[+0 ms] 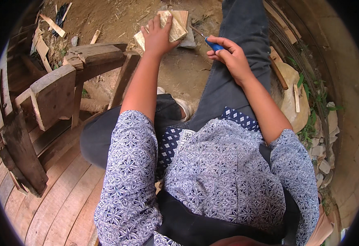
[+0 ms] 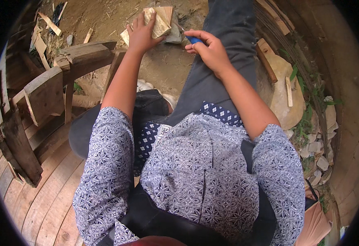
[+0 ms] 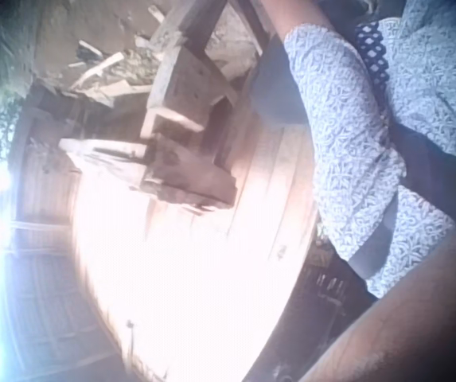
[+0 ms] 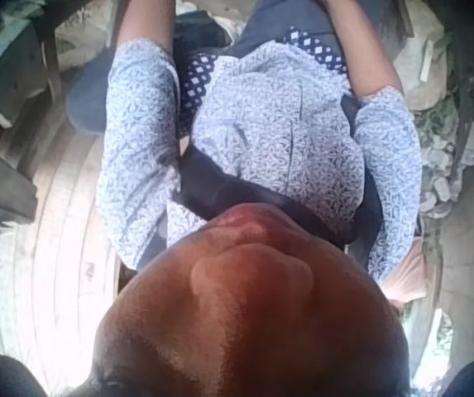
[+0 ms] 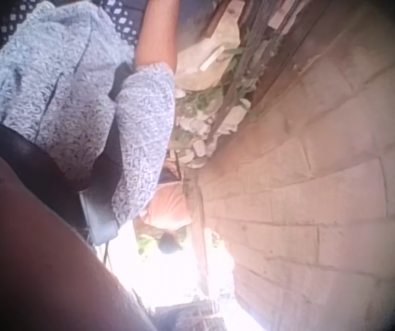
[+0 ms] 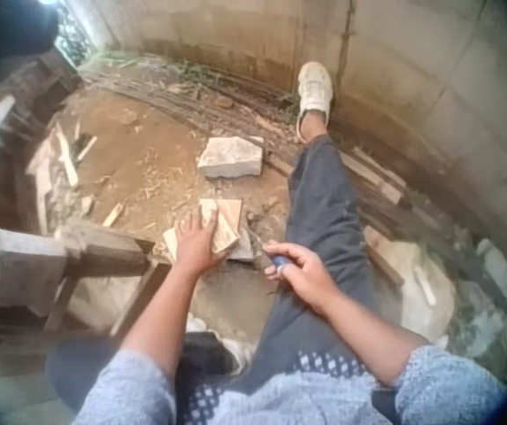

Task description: The person assembles a small wooden box by hand, using a hammer and chisel to fit and secure the pieces. They repeatedly adjust the box, tap the joints, and inspect the fit while seated on the ground.

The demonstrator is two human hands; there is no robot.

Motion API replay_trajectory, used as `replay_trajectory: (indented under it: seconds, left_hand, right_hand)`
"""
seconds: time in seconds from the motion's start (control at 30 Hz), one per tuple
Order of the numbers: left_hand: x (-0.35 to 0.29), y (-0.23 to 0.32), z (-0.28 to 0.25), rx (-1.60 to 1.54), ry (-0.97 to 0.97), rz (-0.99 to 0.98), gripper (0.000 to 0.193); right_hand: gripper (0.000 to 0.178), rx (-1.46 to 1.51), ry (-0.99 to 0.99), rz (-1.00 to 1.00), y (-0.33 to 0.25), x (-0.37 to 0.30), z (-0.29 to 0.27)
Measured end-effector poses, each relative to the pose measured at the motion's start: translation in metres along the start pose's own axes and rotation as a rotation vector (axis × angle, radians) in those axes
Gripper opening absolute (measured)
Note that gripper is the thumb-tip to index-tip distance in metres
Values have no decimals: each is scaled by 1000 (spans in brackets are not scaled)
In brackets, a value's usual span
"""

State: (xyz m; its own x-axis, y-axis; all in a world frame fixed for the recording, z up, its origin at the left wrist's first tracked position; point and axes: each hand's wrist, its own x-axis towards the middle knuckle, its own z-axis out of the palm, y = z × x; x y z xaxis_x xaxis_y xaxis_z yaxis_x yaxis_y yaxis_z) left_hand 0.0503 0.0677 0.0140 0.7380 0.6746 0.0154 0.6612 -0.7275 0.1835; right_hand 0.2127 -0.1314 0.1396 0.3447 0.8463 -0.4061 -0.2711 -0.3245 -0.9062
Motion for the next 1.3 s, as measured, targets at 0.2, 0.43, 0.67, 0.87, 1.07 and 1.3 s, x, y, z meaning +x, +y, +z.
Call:
replay_trajectory:
  seconds: [0.2,0.43,0.67,0.87,1.07,1.3]
  left_hand:
    - [-8,-23,-1,-156,104,100,114]
    - [-15,-18,-14,9,-101,-85,114]
    - [-13,-4,-4,-101,3,-209,122]
    - [-15,-10,25,-19,51,-225,129]
    - [-12,0,12,-107,31,-247,127]
    - [-11,-4,15,-102,57,-240,127]
  right_hand:
    - [39,-42,-19,-12,4,2,0]
    - [37,-456,20,-355,23,-3,1]
    - [41,-743,38,-512,29,-7,9]
    - [46,-737,76,-194,23,4,16]
    - [46,-770,85,-235,37,13,1]
    - [47,-790,62,-155,28,20,6]
